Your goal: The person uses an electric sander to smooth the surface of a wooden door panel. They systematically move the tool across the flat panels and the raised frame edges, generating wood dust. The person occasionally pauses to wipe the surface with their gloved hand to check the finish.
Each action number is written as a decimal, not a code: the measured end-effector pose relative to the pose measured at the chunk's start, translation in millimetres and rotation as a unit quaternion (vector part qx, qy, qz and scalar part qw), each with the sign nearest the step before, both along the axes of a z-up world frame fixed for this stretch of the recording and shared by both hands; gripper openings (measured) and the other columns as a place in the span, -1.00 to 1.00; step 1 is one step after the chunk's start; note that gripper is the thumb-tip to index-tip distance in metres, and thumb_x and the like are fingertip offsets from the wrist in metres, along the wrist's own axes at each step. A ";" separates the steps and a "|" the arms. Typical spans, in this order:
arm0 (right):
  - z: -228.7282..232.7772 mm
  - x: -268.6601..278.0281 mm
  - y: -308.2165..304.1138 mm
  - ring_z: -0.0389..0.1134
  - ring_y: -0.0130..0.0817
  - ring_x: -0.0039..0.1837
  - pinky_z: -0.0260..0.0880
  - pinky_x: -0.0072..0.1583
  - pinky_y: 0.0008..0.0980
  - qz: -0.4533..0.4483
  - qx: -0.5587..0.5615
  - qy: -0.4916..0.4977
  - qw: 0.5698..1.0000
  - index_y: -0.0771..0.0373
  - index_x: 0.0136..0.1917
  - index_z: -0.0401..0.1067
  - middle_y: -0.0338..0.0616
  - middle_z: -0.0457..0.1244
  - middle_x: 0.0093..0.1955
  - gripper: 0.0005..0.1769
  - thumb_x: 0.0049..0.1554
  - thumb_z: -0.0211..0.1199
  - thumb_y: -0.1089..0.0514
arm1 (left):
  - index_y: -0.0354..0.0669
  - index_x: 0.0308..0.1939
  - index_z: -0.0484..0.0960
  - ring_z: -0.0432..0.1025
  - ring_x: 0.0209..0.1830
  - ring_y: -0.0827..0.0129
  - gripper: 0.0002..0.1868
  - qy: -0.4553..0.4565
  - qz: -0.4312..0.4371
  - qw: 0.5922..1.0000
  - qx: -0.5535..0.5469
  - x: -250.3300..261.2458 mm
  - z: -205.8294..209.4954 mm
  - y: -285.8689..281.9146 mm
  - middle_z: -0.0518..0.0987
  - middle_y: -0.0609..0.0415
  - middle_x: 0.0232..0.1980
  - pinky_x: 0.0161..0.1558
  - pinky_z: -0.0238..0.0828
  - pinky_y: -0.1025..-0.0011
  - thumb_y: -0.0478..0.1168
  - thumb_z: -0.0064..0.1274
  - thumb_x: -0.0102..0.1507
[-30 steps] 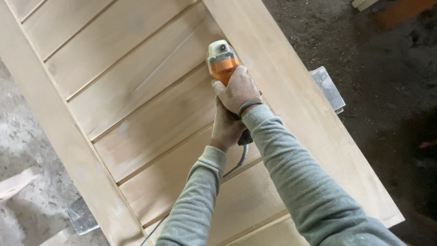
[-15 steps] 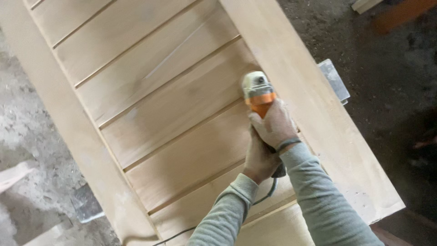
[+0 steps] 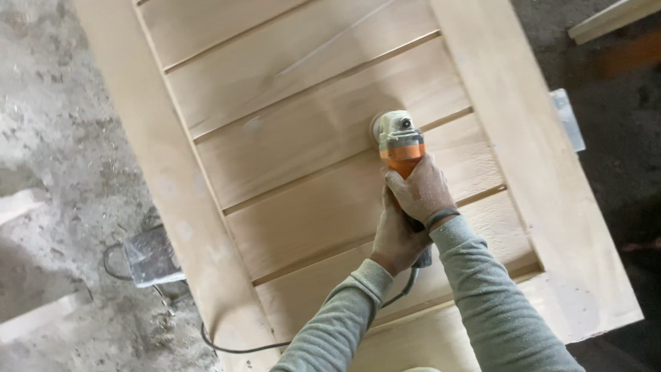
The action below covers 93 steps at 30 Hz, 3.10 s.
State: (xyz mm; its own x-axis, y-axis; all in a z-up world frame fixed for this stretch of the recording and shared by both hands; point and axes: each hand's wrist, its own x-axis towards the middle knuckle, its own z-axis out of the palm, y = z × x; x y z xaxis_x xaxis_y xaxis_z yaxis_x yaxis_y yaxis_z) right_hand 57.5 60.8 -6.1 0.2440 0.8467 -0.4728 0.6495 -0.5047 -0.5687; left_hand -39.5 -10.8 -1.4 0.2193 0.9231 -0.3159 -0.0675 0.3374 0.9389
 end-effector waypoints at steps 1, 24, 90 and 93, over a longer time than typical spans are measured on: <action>0.5 -8.9 -1.1 0.42 0.26 0.14 0.43 0.18 0.04 0.008 -0.001 -0.002 1.000 0.48 0.21 0.30 0.35 0.37 0.03 -0.26 0.03 0.38 -0.16 | -0.29 0.55 -0.15 0.52 0.22 0.15 0.22 0.014 0.004 1.000 -0.007 -8.4 0.0 -2.7 0.50 -0.17 0.28 0.19 0.53 0.24 -0.04 0.40 0.07; 15.7 -212.0 -2.6 0.46 0.27 0.01 0.50 0.05 0.07 0.260 -0.008 0.024 0.965 0.47 0.16 0.18 0.36 0.37 -0.05 -0.22 0.06 0.35 -0.24 | -0.39 0.47 -0.16 0.54 0.17 0.08 0.13 0.006 0.236 0.972 0.011 -158.4 -8.7 -40.6 0.51 -0.24 0.24 0.11 0.61 0.23 -0.01 0.35 0.17; 1.5 -32.7 50.2 0.39 0.27 0.22 0.41 0.22 0.03 0.130 -0.010 -0.036 0.991 0.55 0.28 0.24 0.41 0.33 0.14 -0.19 0.06 0.40 -0.13 | -0.39 0.56 -0.13 0.53 0.25 -0.05 0.30 0.054 0.119 0.991 0.006 -12.8 -6.6 25.1 0.50 -0.29 0.32 0.20 0.55 0.13 0.11 0.40 0.04; 4.5 -68.9 42.3 0.39 0.30 0.21 0.41 0.21 0.06 0.167 -0.001 -0.035 0.985 0.56 0.28 0.22 0.44 0.32 0.13 -0.17 0.05 0.40 -0.14 | -0.41 0.60 -0.17 0.53 0.22 -0.09 0.31 0.078 0.150 0.985 0.018 -41.9 -3.6 11.6 0.50 -0.32 0.32 0.15 0.55 0.12 0.09 0.39 0.07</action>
State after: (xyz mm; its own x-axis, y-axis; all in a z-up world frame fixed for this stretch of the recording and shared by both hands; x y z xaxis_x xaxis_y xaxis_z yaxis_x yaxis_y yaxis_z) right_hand -11.4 103.2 -1.6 -0.0169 0.8846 -0.4661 0.8174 -0.2563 -0.5160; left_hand -81.4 0.8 -5.1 -0.1143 0.9499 -0.2908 -0.0138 0.2912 0.9566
